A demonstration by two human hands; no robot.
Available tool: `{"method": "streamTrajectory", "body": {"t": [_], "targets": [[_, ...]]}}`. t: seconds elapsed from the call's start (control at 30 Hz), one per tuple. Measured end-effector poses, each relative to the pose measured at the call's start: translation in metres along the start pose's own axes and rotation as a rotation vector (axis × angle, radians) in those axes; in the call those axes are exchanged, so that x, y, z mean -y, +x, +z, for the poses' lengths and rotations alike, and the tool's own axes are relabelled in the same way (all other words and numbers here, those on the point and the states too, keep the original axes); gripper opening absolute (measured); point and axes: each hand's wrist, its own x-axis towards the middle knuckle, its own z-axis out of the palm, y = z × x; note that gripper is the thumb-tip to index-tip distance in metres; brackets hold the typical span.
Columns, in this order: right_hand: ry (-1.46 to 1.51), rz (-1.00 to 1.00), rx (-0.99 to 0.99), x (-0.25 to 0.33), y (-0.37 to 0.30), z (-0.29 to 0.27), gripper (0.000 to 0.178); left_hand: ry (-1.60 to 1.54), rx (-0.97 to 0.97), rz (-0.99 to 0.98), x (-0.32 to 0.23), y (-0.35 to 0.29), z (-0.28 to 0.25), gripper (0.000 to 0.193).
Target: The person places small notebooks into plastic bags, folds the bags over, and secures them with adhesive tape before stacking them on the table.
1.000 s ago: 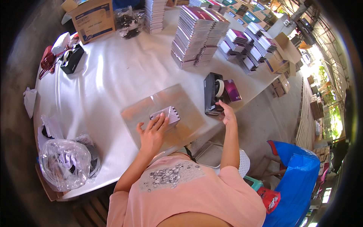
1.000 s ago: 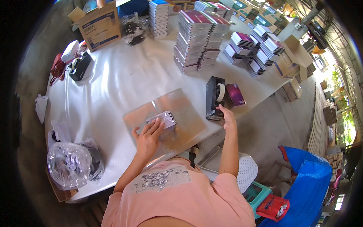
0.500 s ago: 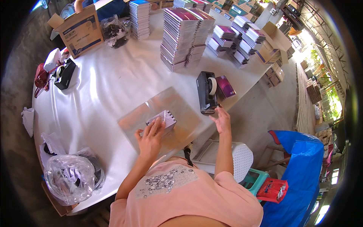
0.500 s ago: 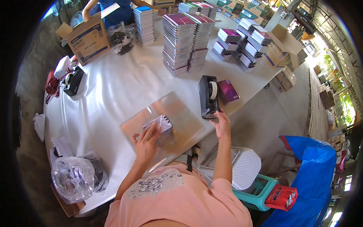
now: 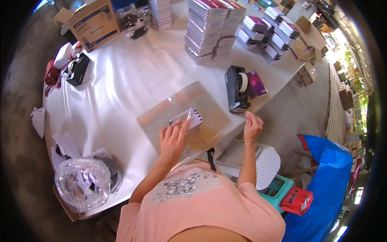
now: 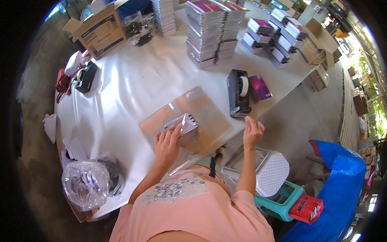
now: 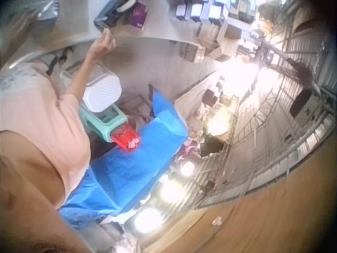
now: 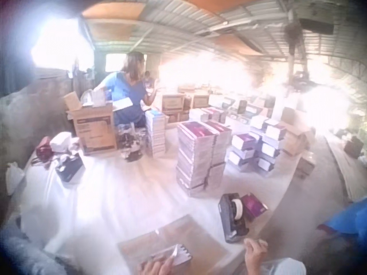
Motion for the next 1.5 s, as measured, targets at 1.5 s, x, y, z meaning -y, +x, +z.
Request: {"method": "streamTrajectory", "body": {"t": [1.5], "targets": [[0.605,-0.402,0.722,0.147,0.027,-0.027,0.064,-0.862,0.271,-0.709,0.032,-0.013,0.023,0.073]]}}
